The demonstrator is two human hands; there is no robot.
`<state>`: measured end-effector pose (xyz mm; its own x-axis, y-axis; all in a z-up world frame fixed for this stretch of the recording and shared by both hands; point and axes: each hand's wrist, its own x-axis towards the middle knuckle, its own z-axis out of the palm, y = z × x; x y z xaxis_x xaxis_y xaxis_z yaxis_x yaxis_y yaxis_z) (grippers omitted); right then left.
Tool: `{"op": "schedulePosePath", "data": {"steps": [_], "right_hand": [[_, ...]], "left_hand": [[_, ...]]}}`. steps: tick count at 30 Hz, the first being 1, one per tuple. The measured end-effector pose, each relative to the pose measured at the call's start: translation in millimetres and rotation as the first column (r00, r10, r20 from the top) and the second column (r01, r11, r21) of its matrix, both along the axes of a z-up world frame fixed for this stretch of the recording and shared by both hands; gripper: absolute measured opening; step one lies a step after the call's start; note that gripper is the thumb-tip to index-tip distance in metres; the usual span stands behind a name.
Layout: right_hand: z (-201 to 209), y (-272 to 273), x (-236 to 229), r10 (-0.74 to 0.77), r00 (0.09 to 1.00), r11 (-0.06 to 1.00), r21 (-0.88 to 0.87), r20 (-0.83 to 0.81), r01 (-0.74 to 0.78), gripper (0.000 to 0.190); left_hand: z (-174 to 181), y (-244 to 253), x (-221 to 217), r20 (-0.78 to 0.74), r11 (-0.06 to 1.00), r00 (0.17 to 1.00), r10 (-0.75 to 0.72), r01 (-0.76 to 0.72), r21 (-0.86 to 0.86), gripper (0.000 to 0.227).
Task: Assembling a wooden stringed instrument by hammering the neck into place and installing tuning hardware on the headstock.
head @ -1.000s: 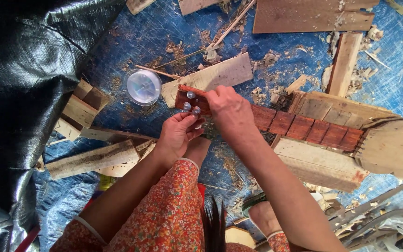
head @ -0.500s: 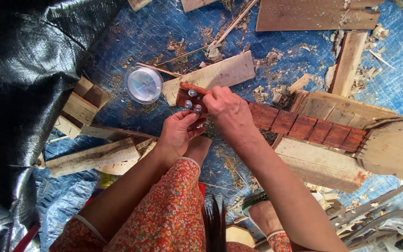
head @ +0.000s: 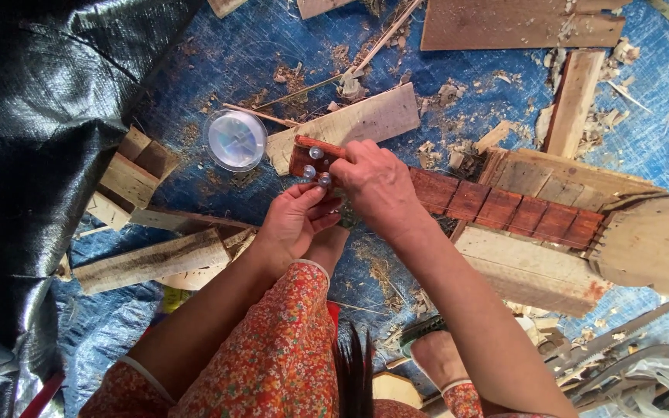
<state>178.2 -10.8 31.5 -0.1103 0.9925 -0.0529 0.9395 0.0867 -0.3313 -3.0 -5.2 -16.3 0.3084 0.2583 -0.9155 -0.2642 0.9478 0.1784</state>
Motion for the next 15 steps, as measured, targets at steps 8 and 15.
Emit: {"op": "schedulePosePath", "data": {"steps": [8,15], "right_hand": [[10.6,-6.9,5.2,0.023,0.984,0.994,-0.1,-0.179,-0.042,0.018],[-5.9,-8.7,12.2,-0.024,1.0,0.999,-0.049,0.003,0.024,0.015]], "left_hand": [[-3.7,-2.1,-3.3,0.04,0.999,0.999,0.032,-0.031,-0.027,0.012],[1.4,1.5,-0.6,0.052,1.0,0.998,0.022,-0.021,-0.019,0.011]]}}
